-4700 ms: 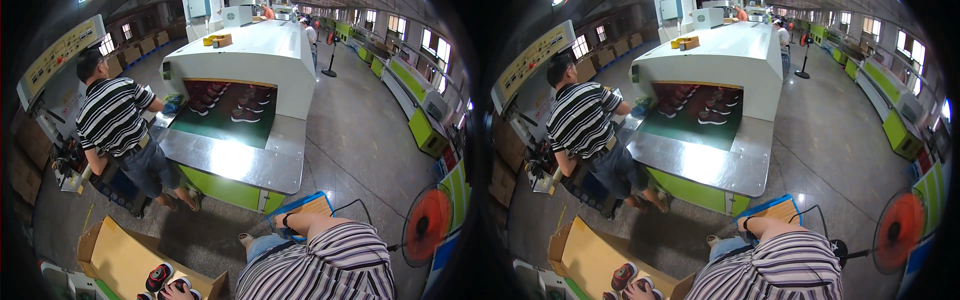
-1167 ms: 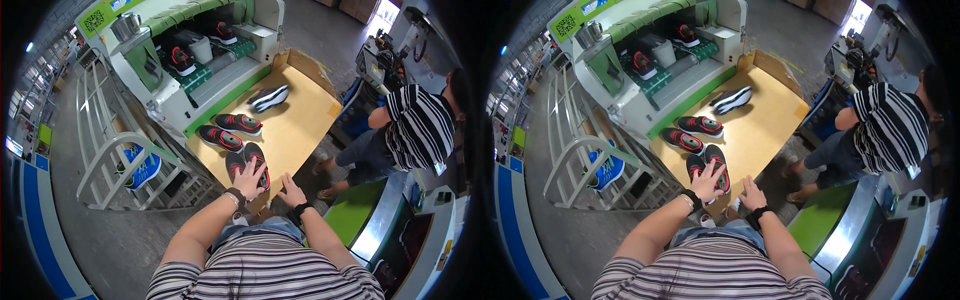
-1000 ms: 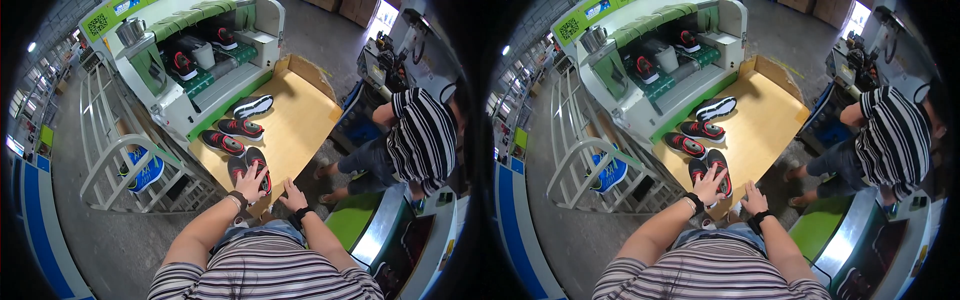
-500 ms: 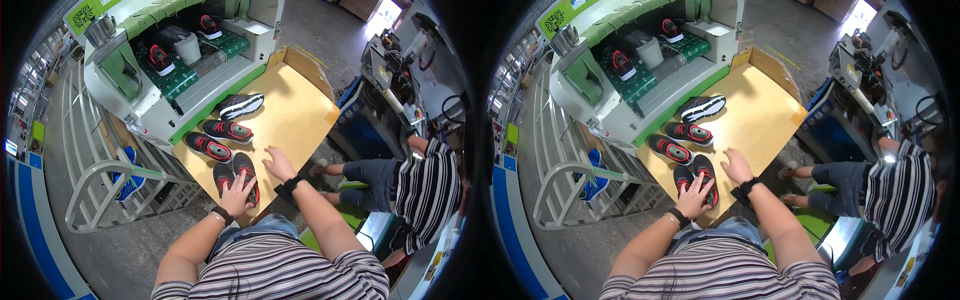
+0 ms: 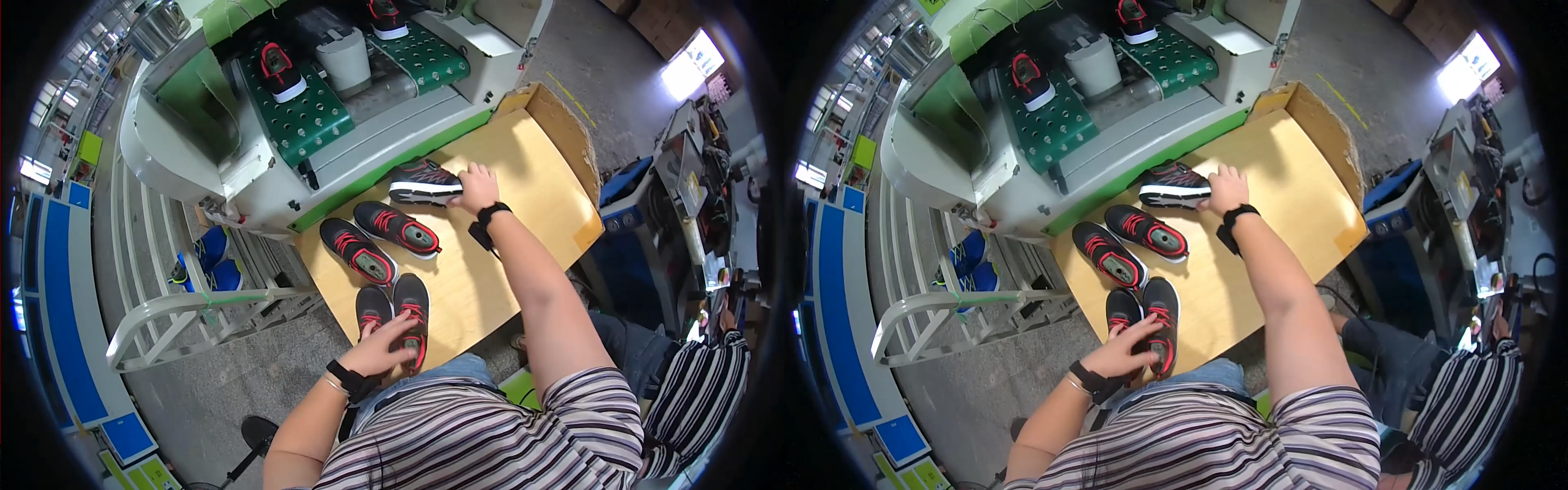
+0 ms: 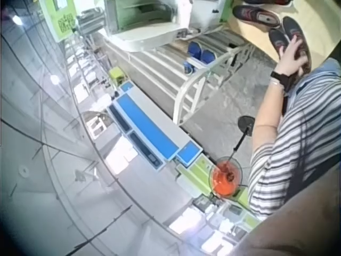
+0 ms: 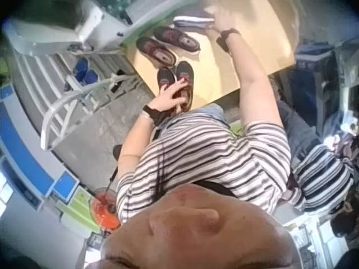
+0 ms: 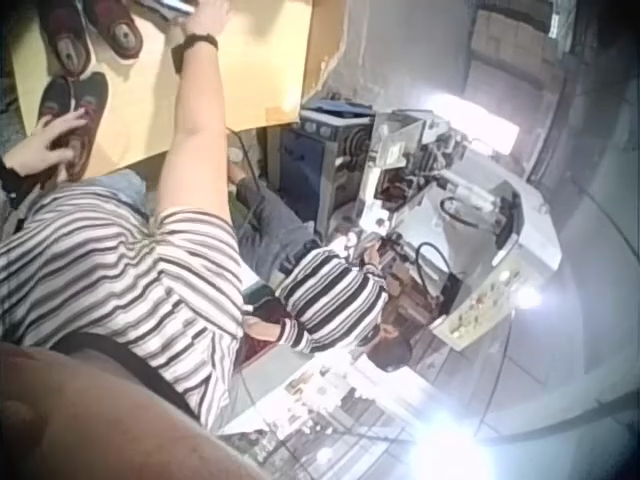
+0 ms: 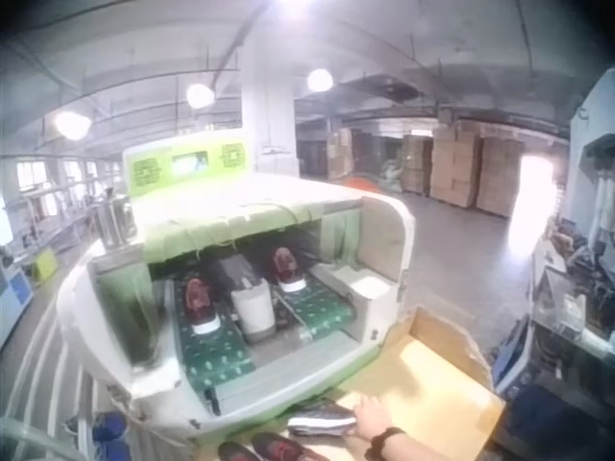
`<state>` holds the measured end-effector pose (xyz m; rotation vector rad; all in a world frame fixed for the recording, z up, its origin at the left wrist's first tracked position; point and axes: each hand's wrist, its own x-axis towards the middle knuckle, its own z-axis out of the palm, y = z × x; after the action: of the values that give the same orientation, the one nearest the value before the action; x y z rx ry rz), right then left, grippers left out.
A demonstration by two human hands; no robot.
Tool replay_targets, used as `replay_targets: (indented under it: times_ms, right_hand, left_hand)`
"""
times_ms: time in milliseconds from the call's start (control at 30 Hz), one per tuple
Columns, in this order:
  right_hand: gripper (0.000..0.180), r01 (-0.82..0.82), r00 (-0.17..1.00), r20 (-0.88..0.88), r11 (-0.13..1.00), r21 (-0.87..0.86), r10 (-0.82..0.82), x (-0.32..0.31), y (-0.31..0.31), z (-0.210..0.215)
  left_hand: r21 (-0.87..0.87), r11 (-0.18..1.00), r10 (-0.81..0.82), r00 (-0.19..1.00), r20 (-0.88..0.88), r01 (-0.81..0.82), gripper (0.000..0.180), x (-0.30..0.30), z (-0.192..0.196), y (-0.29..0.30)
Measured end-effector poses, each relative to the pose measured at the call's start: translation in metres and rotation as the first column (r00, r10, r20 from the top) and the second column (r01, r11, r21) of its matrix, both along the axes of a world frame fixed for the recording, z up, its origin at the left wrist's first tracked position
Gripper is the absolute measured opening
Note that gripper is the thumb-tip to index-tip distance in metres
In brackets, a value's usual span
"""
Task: Insert shoes into a specialized processing machine and collect them on a workbench.
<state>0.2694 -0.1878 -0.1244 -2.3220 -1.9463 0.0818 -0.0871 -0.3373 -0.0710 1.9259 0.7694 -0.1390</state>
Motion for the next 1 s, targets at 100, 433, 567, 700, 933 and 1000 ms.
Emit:
replay_targets:
  times_ms: [100, 433, 567, 700, 933, 1000]
  right_hand:
    - [0.057, 0.04, 0.816, -0.568, 0.991, -0.13, -0.108, 0.019, -0.016, -0.016]
    - [0.066, -0.153, 0.661, -0.562, 0.824, 0.546, 0.496, -0.018, -0.066, 0.083]
    - [0.082, -0.049, 0.655, -0.572, 0.783, 0.62, 0.494, -0.061, -0.052, 0.105]
    - [0.081, 0.0, 0.634, -0.758, 0.981, 0.195, 0.151, -0.087, -0.058, 0.036]
    - [0.062, 0.189, 0.14, -0.99, 0.982, 0.007, -0.02, -0.102, -0.08, -0.034]
    - [0.057, 0.216, 0.062, -0.993, 0.973, -0.086, -0.101, -0.092, -0.083, -0.008]
  left_hand:
    - [-0.325, 0.849, 0.501, 0.829, 0.248, -0.416, 0.052, 0.007, 0.001, 0.019]
    - [-0.949, -0.13, 0.832, 0.552, 0.053, 0.286, 0.099, 0.047, 0.049, 0.087]
    - [-0.954, 0.218, 0.74, 0.603, 0.298, 0.204, 0.084, 0.054, 0.071, 0.094]
    - [-0.913, 0.251, 0.867, 0.345, 0.359, 0.322, 0.078, 0.056, 0.093, 0.138]
    - [-0.966, 0.232, 0.973, 0.015, 0.231, -0.113, 0.075, 0.061, 0.094, 0.252]
    - [-0.968, 0.194, 0.979, -0.027, 0.201, -0.159, 0.077, 0.059, 0.084, 0.261]
